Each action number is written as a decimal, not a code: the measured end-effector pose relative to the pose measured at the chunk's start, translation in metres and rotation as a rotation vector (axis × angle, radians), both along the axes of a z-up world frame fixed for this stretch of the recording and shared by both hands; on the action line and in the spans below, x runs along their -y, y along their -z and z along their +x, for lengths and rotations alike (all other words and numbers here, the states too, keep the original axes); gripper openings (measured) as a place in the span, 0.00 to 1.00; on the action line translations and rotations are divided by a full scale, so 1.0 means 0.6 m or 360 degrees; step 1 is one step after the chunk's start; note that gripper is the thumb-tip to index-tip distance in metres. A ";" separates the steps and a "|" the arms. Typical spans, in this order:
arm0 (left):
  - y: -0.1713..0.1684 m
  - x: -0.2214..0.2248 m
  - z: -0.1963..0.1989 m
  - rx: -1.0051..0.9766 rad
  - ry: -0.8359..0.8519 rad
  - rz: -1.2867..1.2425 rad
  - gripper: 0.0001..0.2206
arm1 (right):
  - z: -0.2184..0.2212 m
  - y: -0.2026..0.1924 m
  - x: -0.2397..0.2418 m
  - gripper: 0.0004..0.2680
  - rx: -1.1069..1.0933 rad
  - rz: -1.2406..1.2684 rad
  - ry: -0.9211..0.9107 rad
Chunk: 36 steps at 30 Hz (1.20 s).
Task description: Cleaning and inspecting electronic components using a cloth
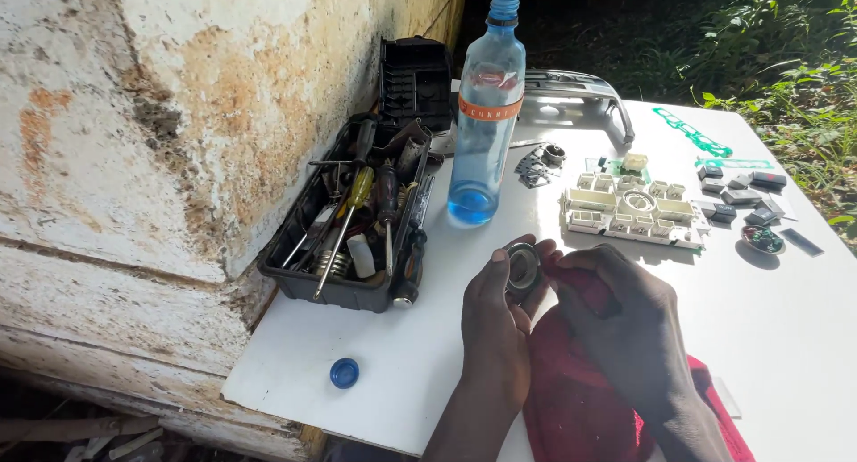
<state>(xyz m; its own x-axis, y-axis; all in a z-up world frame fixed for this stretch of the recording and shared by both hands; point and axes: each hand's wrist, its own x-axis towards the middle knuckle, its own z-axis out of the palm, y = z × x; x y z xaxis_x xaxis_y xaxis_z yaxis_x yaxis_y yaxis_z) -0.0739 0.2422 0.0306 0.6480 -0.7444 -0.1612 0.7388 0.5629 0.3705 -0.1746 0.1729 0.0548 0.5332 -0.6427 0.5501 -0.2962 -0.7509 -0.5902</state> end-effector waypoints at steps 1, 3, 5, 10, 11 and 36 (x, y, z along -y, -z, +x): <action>0.005 0.003 -0.004 0.0180 0.0037 0.0107 0.17 | 0.002 0.006 0.004 0.08 -0.0082 -0.0288 -0.0074; 0.001 0.000 -0.011 0.0280 0.0068 0.0178 0.18 | 0.004 0.023 0.012 0.09 -0.0165 -0.0391 -0.0066; 0.000 -0.004 -0.004 0.0410 0.0075 0.0239 0.19 | 0.013 0.031 0.005 0.10 -0.0213 -0.0510 -0.0078; 0.014 -0.006 -0.001 0.0458 0.0041 0.0224 0.20 | 0.012 0.052 -0.022 0.14 -0.0280 -0.0440 -0.0136; 0.010 -0.010 -0.003 0.0456 0.0036 0.0228 0.20 | 0.016 0.045 -0.028 0.14 -0.0280 -0.0437 -0.0142; 0.033 -0.030 -0.008 0.0738 0.0077 -0.0240 0.14 | -0.017 0.051 -0.053 0.09 0.0343 0.0037 -0.0302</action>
<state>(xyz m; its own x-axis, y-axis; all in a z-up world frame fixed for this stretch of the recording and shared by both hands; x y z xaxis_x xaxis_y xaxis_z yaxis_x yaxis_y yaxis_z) -0.0785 0.2603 0.0107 0.5899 -0.7684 0.2481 0.5419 0.6045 0.5839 -0.1845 0.2047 0.0243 0.5174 -0.5563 0.6502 -0.0176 -0.7666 -0.6419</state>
